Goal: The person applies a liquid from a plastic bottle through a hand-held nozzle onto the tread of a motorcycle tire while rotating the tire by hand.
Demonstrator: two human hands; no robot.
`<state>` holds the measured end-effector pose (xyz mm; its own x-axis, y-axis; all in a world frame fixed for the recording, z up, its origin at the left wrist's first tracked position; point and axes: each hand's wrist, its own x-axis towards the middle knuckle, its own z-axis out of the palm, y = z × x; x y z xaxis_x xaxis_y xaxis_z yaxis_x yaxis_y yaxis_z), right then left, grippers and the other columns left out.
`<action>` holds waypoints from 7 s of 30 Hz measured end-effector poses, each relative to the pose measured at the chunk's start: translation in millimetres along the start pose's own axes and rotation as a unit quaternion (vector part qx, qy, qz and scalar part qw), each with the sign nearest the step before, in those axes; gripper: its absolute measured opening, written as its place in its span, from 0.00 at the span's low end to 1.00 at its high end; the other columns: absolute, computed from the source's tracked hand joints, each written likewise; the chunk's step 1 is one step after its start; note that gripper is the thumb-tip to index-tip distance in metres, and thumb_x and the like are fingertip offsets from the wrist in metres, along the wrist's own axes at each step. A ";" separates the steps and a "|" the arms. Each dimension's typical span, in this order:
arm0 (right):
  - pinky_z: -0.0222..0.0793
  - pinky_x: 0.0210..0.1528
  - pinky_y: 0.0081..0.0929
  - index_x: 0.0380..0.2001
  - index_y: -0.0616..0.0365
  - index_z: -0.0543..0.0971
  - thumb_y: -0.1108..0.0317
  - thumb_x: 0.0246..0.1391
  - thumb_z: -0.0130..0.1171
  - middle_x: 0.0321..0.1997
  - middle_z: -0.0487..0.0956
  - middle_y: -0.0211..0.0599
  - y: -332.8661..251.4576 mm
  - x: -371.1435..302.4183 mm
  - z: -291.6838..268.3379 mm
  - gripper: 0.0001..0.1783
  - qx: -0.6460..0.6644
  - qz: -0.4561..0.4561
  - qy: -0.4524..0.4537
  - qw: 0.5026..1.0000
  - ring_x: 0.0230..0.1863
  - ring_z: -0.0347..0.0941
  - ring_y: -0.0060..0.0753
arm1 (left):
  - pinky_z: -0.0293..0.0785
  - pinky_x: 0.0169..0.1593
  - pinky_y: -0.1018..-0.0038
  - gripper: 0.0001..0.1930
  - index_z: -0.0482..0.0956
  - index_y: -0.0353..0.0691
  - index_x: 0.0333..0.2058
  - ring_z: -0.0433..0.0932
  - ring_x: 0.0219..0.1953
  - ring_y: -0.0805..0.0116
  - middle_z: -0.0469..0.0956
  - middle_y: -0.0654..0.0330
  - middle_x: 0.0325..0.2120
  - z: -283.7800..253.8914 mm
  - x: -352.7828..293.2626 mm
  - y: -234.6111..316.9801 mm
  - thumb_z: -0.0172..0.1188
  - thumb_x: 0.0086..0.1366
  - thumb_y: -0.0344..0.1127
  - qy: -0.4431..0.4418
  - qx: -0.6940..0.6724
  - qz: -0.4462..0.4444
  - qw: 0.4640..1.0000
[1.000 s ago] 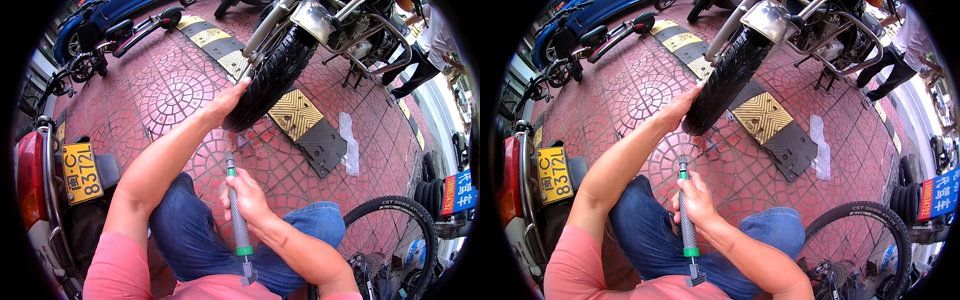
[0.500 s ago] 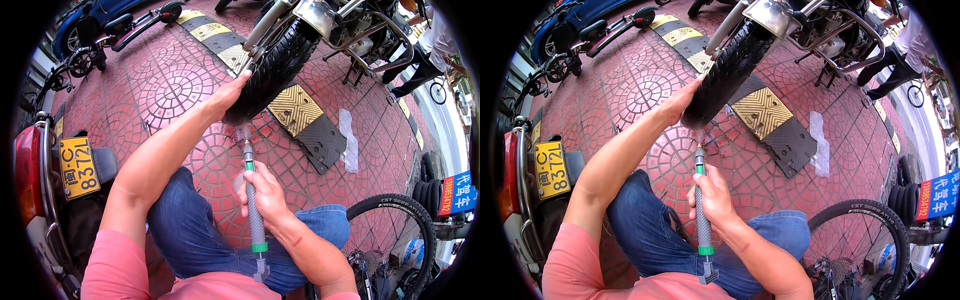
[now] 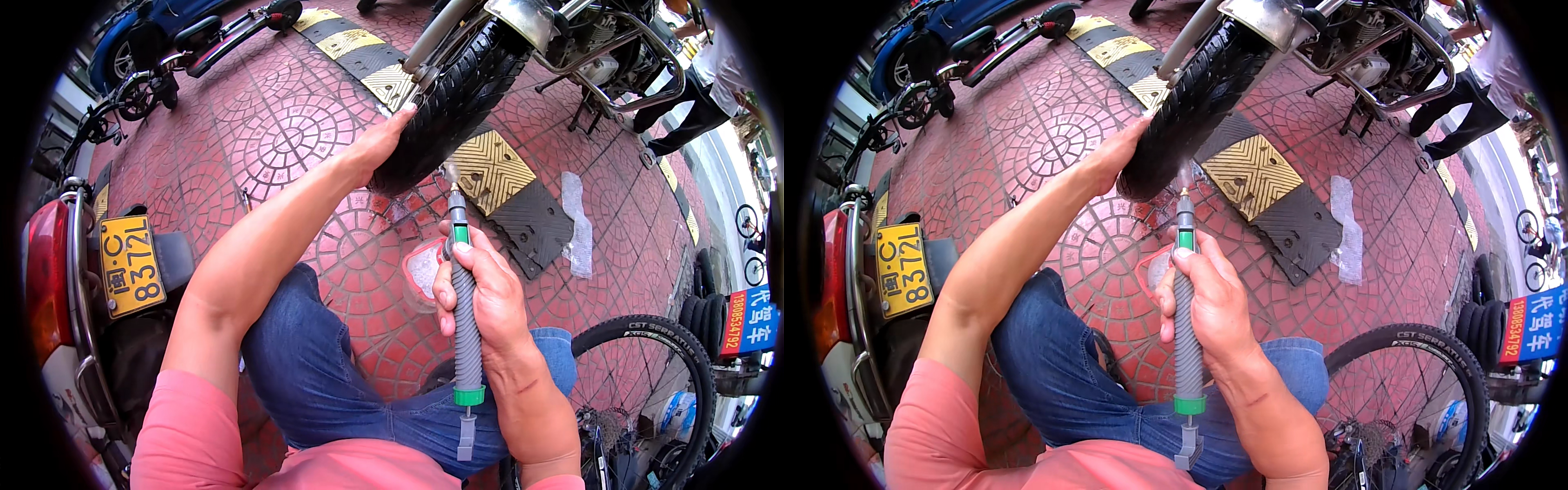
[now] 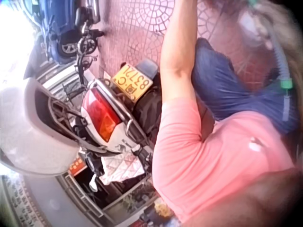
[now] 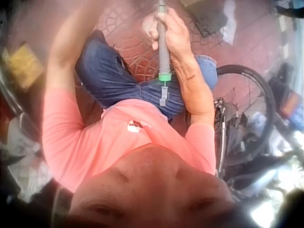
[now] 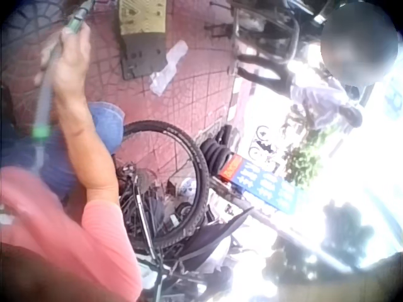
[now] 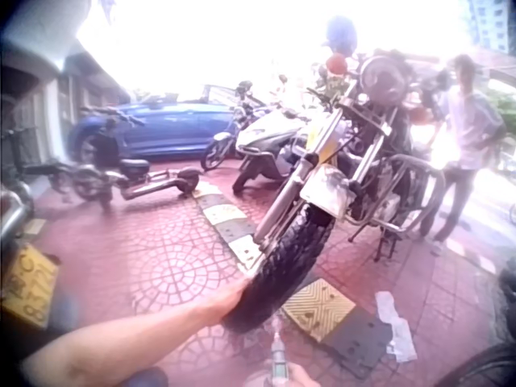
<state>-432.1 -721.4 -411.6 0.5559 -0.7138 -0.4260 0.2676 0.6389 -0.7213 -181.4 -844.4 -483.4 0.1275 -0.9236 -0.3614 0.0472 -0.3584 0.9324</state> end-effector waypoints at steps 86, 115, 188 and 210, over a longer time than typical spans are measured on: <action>0.67 0.16 0.21 0.64 0.63 0.62 0.56 0.71 0.53 0.23 0.75 0.35 12.9 -26.3 -31.1 0.28 -0.044 0.015 -0.025 0.999 0.13 0.69 0.25 | 0.81 0.53 0.59 0.47 0.84 0.36 0.48 0.86 0.40 0.61 0.87 0.51 0.38 40.4 42.5 97.0 0.36 0.72 0.79 -0.063 -0.124 -0.022 0.990; 0.65 0.13 0.21 0.64 0.62 0.68 0.64 0.73 0.42 0.19 0.76 0.38 -17.5 -15.8 -43.1 0.22 -0.103 0.024 0.000 0.994 0.10 0.68 0.25 | 0.79 0.60 0.69 0.26 0.72 0.41 0.68 0.83 0.53 0.69 0.83 0.58 0.56 -14.0 37.1 -33.0 0.41 0.84 0.51 -0.085 -0.089 0.022 0.992; 0.64 0.16 0.31 0.58 0.58 0.70 0.60 0.77 0.38 0.22 0.72 0.36 -34.7 25.2 65.6 0.18 0.163 -0.093 -0.030 0.982 0.12 0.68 0.34 | 0.65 0.64 0.66 0.37 0.81 0.33 0.58 0.74 0.56 0.63 0.80 0.51 0.57 -21.7 -32.1 -2.1 0.50 0.76 0.66 -0.009 0.078 -0.019 0.997; 0.68 0.18 0.28 0.62 0.57 0.65 0.58 0.78 0.44 0.22 0.76 0.40 44.3 12.6 26.5 0.19 0.041 0.117 -0.011 0.992 0.13 0.70 0.34 | 0.58 0.72 0.52 0.42 0.77 0.34 0.64 0.66 0.70 0.49 0.71 0.42 0.67 -73.5 26.3 -70.0 0.48 0.73 0.70 -0.007 0.178 -0.029 0.984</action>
<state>-392.4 -694.6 -434.4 0.6277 -0.5378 -0.5629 0.1916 0.8075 -0.5578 -108.5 -833.7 -558.0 0.1213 -0.9011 -0.4163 -0.2962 -0.4332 0.8512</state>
